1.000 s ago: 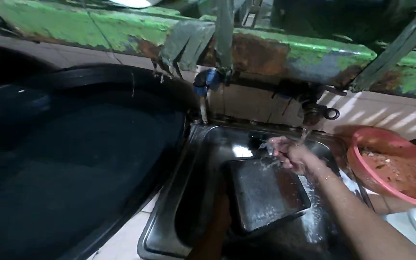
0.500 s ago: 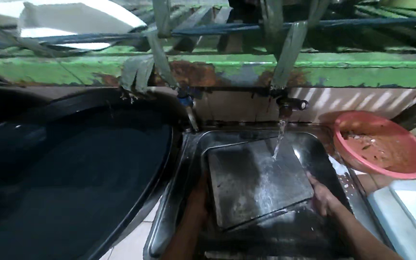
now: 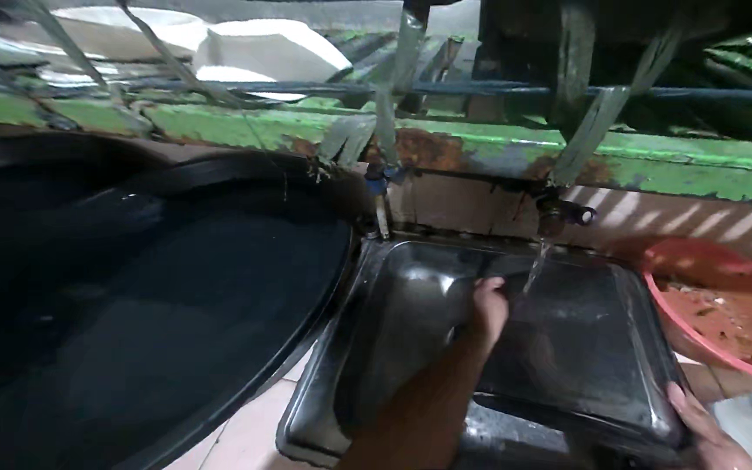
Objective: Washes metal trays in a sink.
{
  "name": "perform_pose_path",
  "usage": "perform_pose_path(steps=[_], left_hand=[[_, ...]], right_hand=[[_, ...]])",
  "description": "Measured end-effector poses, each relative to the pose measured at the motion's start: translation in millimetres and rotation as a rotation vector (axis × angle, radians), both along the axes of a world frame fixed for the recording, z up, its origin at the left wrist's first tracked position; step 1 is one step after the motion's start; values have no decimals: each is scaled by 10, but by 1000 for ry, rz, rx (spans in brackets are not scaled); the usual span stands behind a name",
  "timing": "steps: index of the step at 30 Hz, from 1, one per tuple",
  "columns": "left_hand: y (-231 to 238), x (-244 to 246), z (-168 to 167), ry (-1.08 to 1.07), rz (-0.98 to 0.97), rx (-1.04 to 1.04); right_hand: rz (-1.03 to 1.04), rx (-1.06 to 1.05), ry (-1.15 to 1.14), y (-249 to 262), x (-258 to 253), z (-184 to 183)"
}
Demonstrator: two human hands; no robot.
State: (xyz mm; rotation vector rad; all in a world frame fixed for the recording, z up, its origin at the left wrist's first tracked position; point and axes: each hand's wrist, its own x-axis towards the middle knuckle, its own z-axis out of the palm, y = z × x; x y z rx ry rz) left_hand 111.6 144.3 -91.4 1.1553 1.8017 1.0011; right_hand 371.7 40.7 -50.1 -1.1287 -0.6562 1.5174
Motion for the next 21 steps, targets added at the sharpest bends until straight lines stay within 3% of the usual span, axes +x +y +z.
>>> perform_pose_path(steps=[4, 7, 8, 12, 14, 16, 19, 21], left_hand=[[315, 392, 846, -274, -303, -69], [516, 338, 978, -630, -236, -53], [522, 285, 1031, -642, -232, -69], [147, 417, 1070, -334, -463, -20], [-87, 792, 904, -49, -629, 144], [-260, 935, 774, 205, -691, 178], [-252, 499, 499, 316, -459, 102], [-209, -23, 65, 343, -234, 12]], right_hand=[[-85, -16, 80, -95, 32, -143], [-90, -12, 133, -124, 79, -185], [-98, -16, 150, -131, 86, -186], [-120, -62, 197, -99, 13, -188], [-107, -58, 187, -45, -157, -150], [-84, -43, 189, -26, -311, -99], [-73, -48, 200, -64, -369, 39], [-74, -30, 204, -108, -281, 89]])
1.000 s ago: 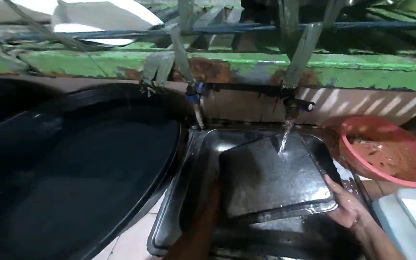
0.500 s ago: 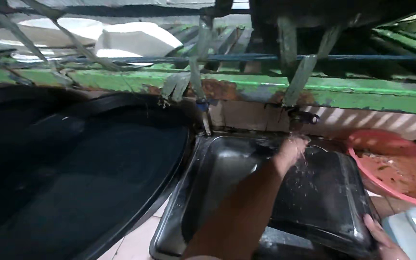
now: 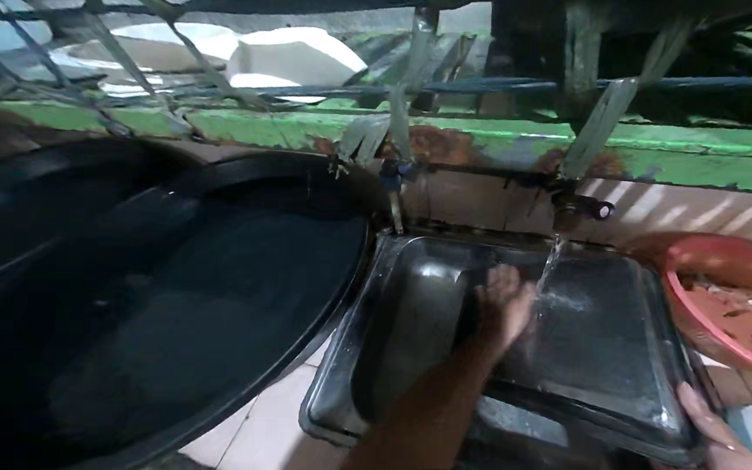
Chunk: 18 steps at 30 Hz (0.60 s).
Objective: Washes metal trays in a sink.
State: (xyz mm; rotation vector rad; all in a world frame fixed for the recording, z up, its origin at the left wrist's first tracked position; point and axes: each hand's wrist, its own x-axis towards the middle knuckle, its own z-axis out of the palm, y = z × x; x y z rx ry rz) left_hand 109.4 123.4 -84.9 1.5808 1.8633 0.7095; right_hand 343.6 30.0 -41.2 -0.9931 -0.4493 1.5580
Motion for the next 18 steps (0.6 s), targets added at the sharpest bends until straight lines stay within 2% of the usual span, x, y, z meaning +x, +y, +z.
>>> perform_pose_path(steps=[1, 3, 5, 7, 9, 10, 11, 14, 18], left_hand=[[-29, -242, -231, -65, 96, -63], [-217, -576, -506, -418, 239, -250], [-394, -702, -570, -775, 442, -372], [-481, -733, -495, -928, 618, -378], [-526, -823, -396, -936, 749, -315], [-530, -880, -355, -919, 808, -281], [-536, -940, -302, -911, 838, -258], [-582, -1078, 5, -791, 823, -215], [-716, -1213, 360, -616, 728, -94]], right_hand=[[5, 26, 28, -14, 78, -18], [51, 81, 78, -16, 250, -108], [92, 92, 99, 43, 363, -255], [65, 36, -134, 118, 396, -436], [90, -93, -619, 222, 323, -637], [150, -130, -765, 267, 269, -776], [180, -175, -801, 290, 170, -894], [112, -425, -510, 373, -299, -1133], [234, -561, -198, 552, -633, -1224]])
